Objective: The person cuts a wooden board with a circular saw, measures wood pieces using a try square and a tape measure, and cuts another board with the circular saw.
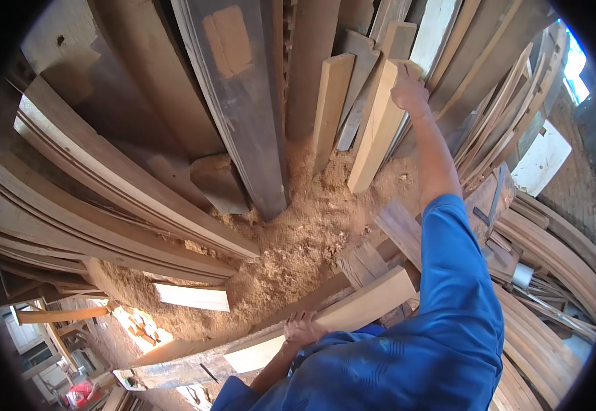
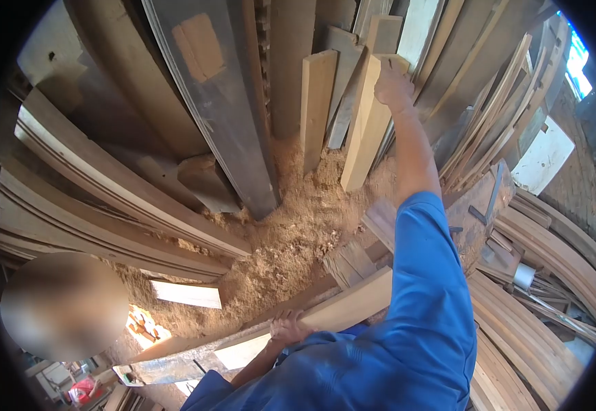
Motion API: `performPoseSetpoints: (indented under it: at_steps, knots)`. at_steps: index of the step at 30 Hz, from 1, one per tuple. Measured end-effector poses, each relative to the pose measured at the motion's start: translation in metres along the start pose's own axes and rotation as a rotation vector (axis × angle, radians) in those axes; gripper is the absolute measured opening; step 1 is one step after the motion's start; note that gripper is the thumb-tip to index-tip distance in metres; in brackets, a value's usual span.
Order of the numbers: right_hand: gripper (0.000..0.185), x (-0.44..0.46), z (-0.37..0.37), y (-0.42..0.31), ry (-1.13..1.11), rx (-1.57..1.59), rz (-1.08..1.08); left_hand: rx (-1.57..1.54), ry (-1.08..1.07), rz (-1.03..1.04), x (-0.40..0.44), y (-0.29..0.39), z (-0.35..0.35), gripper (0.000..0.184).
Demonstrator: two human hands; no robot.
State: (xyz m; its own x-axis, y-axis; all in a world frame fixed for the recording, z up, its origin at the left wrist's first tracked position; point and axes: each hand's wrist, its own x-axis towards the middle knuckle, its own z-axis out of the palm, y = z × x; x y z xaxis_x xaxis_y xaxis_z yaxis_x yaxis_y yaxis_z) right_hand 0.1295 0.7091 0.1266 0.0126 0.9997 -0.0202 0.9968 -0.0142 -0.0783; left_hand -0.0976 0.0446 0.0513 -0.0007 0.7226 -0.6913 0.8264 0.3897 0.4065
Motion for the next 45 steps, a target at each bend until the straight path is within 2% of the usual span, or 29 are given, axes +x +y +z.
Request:
performPoseSetpoints:
  at_steps: [2,7,10,13,16,17,20,22,26,28,29,32,33,38,41,45]
  knots:
    - [0.066,-0.006,-0.005,-0.002,-0.012,-0.081,0.015,0.006,-0.016,-0.004,0.001,-0.001,-0.003,0.083]
    - [0.059,-0.091,-0.039,0.026,0.072,0.026,-0.019,-0.026,-0.08,-0.025,0.001,-0.006,0.002,0.089]
    - [0.054,-0.139,-0.052,0.067,0.222,0.071,-0.267,0.001,-0.099,-0.016,0.003,-0.01,0.006,0.091]
    - [0.049,-0.133,-0.056,0.127,0.352,0.485,-0.13,0.036,-0.096,-0.042,0.002,-0.001,-0.001,0.092]
    - [0.048,-0.105,-0.011,0.16,0.16,1.101,-0.005,0.036,-0.093,-0.028,0.004,-0.006,0.007,0.093]
    - [0.048,-0.093,0.037,0.177,-0.199,1.556,0.134,0.055,-0.107,-0.04,0.006,-0.007,0.007,0.095]
    - [0.046,-0.114,0.037,0.129,-0.15,1.828,0.009,0.081,-0.135,-0.089,0.003,-0.005,0.009,0.097]
    - [0.046,-0.134,0.039,0.102,0.081,1.405,-0.257,0.079,-0.128,-0.102,0.005,0.0,0.008,0.097]
    - [0.061,-0.175,0.013,0.034,-0.019,1.329,-0.308,0.04,-0.175,-0.104,0.008,0.001,0.007,0.096]
    - [0.061,-0.174,0.021,0.019,-0.036,1.279,-0.296,0.084,-0.204,-0.174,0.005,0.011,-0.002,0.096]
    - [0.061,-0.172,0.024,0.011,-0.044,1.254,-0.295,0.088,-0.183,-0.135,0.006,0.006,0.0,0.096]
    - [0.059,-0.145,0.012,-0.007,0.029,1.273,-0.178,0.106,-0.125,-0.054,0.008,-0.006,0.01,0.097]
    - [0.056,-0.132,0.013,-0.012,0.174,1.285,-0.162,0.119,-0.107,-0.055,0.008,-0.003,0.008,0.095]
    - [0.054,-0.11,-0.081,-0.004,0.202,1.33,-0.306,0.115,-0.097,-0.048,0.007,-0.001,0.006,0.093]
    - [0.054,-0.097,-0.112,-0.005,0.23,1.382,-0.339,0.116,-0.076,-0.013,0.008,-0.011,0.016,0.091]
    - [0.049,-0.069,-0.075,-0.004,0.285,1.49,-0.276,0.085,-0.029,0.005,0.001,-0.002,0.008,0.089]
